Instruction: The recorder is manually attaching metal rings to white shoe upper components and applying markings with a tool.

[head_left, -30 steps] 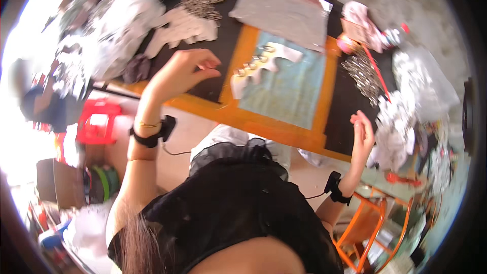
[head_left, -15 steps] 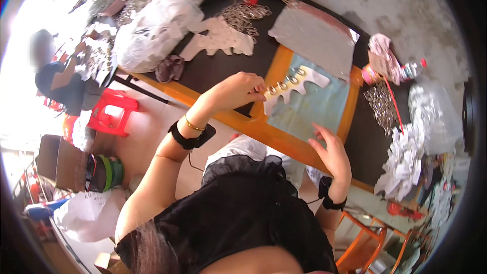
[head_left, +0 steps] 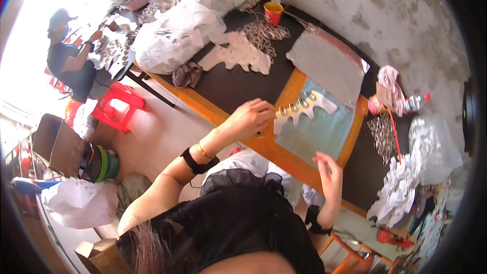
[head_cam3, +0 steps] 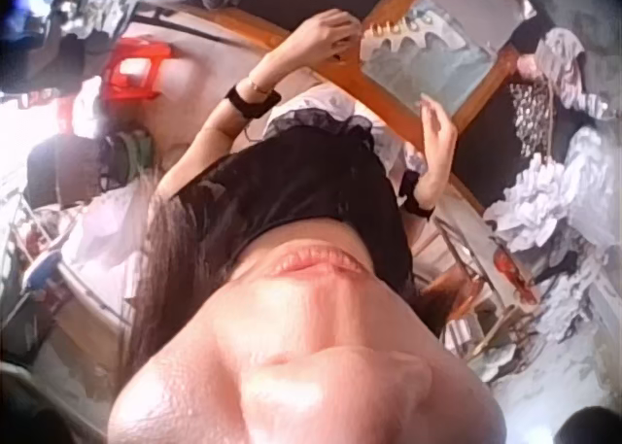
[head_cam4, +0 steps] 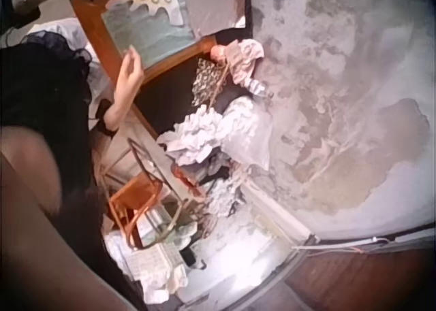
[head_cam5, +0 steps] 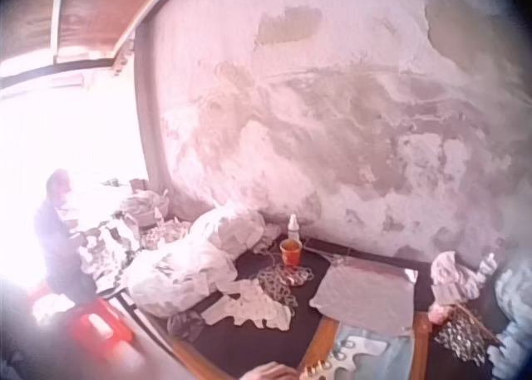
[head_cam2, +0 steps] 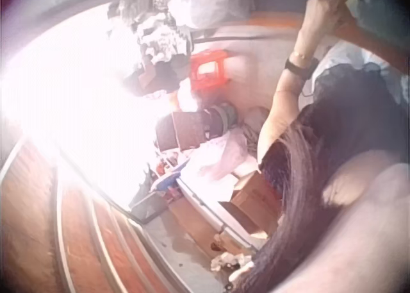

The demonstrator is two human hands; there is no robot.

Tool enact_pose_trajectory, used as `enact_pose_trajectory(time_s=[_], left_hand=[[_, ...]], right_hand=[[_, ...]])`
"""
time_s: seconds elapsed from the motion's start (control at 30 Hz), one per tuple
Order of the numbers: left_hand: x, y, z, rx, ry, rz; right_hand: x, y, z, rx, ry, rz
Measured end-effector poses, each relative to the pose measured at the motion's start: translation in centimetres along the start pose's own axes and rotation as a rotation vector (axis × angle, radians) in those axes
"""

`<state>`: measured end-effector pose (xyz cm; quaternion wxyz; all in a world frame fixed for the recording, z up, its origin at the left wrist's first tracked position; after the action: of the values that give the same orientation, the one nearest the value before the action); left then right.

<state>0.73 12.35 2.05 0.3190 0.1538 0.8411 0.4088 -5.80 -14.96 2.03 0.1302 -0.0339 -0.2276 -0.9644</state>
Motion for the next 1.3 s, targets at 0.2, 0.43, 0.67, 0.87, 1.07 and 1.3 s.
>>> enact_pose_trajectory(time_s=[0.2, 0.43, 0.67, 0.87, 1.07, 1.3], left_hand=[[-1.2, -1.2, -1.3, -0.170, -0.183, -0.026], [0.0, -3.3, -4.5, -0.099, -0.165, -0.142], [3.3, -5.1, -7.6, 0.025, -0.216, -0.182], [3.9, -4.3, -9.0, 0.301, -0.149, -0.133], [1.2, -2.3, -13.7, 1.451, -0.185, 0.209], [-2.8, 3.4, -24.5, 2.635, -0.399, 0.781]], right_hand=[[0.6, -2.9, 1.2, -0.204, -0.004, 0.005], [3.2, -4.4, -2.6, -0.392, 0.025, -0.219], [4.4, -5.4, -3.3, -0.357, 0.124, -0.505], [4.4, -5.6, -2.9, -0.359, 0.137, -0.627], [4.5, -5.5, -2.7, -0.320, 0.123, -0.588], [4.1, -6.0, -2.1, -0.294, 0.115, -0.578]])
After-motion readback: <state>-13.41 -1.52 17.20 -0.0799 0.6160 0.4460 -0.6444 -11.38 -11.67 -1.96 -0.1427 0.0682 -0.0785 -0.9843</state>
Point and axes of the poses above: each hand's wrist, its own x-axis away from the middle knuckle, its own y-axis out of the back of the hand, z = x × y, the point moved 4 cm from there along -x, towards the middle knuckle, and after that the axes turned 4 degrees about z, right-handed, at the moved point
